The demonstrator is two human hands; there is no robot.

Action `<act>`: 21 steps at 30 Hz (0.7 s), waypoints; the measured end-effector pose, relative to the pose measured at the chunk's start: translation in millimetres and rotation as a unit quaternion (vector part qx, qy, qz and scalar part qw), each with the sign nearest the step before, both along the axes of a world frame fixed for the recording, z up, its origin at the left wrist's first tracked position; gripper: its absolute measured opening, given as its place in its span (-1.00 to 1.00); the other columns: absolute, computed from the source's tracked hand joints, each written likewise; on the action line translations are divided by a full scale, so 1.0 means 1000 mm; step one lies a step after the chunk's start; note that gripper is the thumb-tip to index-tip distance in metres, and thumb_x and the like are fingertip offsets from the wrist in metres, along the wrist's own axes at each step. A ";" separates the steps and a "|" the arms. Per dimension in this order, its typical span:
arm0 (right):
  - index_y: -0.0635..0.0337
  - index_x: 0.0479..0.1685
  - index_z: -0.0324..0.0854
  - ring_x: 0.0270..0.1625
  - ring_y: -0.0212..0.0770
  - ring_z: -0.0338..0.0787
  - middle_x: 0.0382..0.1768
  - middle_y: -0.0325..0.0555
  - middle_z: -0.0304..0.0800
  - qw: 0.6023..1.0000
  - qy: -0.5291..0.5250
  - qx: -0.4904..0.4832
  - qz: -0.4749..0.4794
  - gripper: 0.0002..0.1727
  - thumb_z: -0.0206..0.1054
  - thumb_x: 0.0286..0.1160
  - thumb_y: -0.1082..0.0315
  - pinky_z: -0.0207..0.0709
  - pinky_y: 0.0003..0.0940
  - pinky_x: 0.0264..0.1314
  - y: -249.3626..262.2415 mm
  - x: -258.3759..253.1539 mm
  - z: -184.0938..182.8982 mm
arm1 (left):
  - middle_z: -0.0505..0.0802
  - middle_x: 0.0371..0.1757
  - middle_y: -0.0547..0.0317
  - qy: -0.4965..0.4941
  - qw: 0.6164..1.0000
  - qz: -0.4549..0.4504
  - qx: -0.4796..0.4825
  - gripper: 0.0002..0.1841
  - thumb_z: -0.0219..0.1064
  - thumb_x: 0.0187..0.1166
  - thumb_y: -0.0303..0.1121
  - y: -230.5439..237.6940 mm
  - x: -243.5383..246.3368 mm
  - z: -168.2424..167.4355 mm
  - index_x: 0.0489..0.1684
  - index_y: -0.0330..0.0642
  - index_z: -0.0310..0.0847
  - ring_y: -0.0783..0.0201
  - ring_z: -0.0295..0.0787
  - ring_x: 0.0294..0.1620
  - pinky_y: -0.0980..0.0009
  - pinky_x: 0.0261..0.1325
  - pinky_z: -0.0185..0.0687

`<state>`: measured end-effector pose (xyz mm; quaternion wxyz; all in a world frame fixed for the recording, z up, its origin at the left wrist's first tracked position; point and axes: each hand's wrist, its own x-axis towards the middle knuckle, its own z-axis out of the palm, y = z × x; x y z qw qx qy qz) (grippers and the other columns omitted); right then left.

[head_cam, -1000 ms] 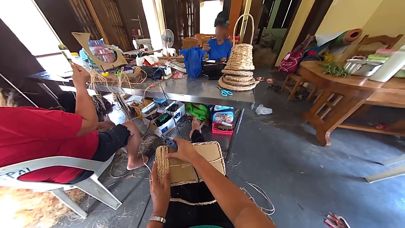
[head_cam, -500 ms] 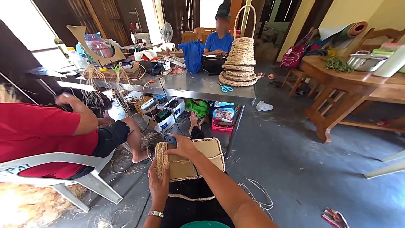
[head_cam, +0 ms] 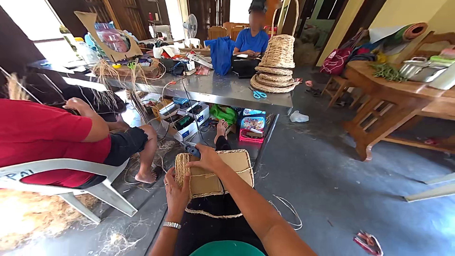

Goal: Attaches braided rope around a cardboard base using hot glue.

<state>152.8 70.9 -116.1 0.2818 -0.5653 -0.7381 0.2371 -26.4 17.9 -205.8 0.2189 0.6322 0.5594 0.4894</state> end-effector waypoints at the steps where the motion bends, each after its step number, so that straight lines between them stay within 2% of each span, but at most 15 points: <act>1: 0.27 0.38 0.58 0.32 0.05 0.73 0.21 0.17 0.77 1.000 -0.001 -0.005 -0.001 -0.14 0.65 0.22 -0.19 0.49 0.03 0.52 0.001 0.000 0.000 | 0.59 0.41 -0.44 0.008 1.000 0.002 -0.005 -0.16 0.25 0.59 0.16 0.000 0.001 0.001 0.68 -0.36 0.25 -0.23 0.59 0.38 -0.15 0.43 0.49; 4: 0.23 0.32 0.60 0.19 0.09 0.79 0.07 0.17 0.80 1.000 0.003 -0.002 -0.010 -0.20 0.66 0.22 -0.17 0.60 0.13 0.36 0.003 0.001 -0.004 | 0.57 0.46 -0.45 0.044 0.999 0.008 -0.026 -0.18 0.24 0.63 0.16 -0.002 0.002 0.008 0.70 -0.33 0.27 -0.29 0.55 0.46 -0.17 0.47 0.47; 7: 0.29 0.30 0.60 0.09 0.16 0.81 0.00 0.23 0.81 0.999 0.012 0.025 -0.017 -0.24 0.68 0.25 -0.10 0.65 0.19 0.22 -0.005 0.000 -0.002 | 0.49 0.55 -0.49 0.079 0.996 0.009 -0.052 -0.17 0.21 0.68 0.14 -0.002 0.002 0.010 0.75 -0.35 0.18 -0.31 0.51 0.54 -0.17 0.55 0.44; 11: 0.32 0.24 0.64 0.07 0.15 0.82 -0.04 0.22 0.82 0.999 0.004 0.042 -0.023 -0.27 0.60 0.32 -0.15 0.64 0.19 0.23 0.000 0.001 -0.004 | 0.51 0.53 -0.41 0.105 0.993 0.024 -0.051 -0.23 0.15 0.73 0.13 0.001 0.004 0.004 0.79 -0.21 0.14 -0.30 0.58 0.46 -0.22 0.43 0.54; 15: 0.33 0.30 0.62 0.14 0.17 0.81 0.04 0.23 0.82 0.999 -0.004 0.033 -0.033 -0.18 0.67 0.21 -0.15 0.61 0.21 0.29 0.003 0.000 -0.002 | 0.54 0.47 -0.42 0.128 0.990 0.031 -0.040 -0.26 0.12 0.76 0.10 -0.003 0.008 0.009 0.81 -0.18 0.11 -0.31 0.67 0.30 -0.22 0.28 0.63; 18: 0.32 0.29 0.62 0.17 0.17 0.80 0.05 0.22 0.82 0.999 -0.008 0.031 -0.042 -0.18 0.70 0.18 -0.14 0.60 0.20 0.32 0.003 -0.001 -0.002 | 0.54 0.50 -0.35 0.086 0.996 0.002 -0.024 -0.33 -0.02 0.83 0.08 -0.004 0.001 0.004 0.86 -0.04 0.12 -0.24 0.62 0.38 -0.20 0.34 0.58; 21: 0.33 0.28 0.62 0.16 0.17 0.81 0.05 0.23 0.82 0.999 -0.002 0.035 -0.039 -0.18 0.70 0.18 -0.15 0.60 0.20 0.32 0.005 0.001 -0.002 | 0.57 0.58 -0.12 0.001 0.999 -0.048 -0.027 -0.39 -0.21 0.87 0.11 -0.008 -0.011 0.000 0.85 0.16 0.22 -0.05 0.55 0.51 -0.12 0.49 0.47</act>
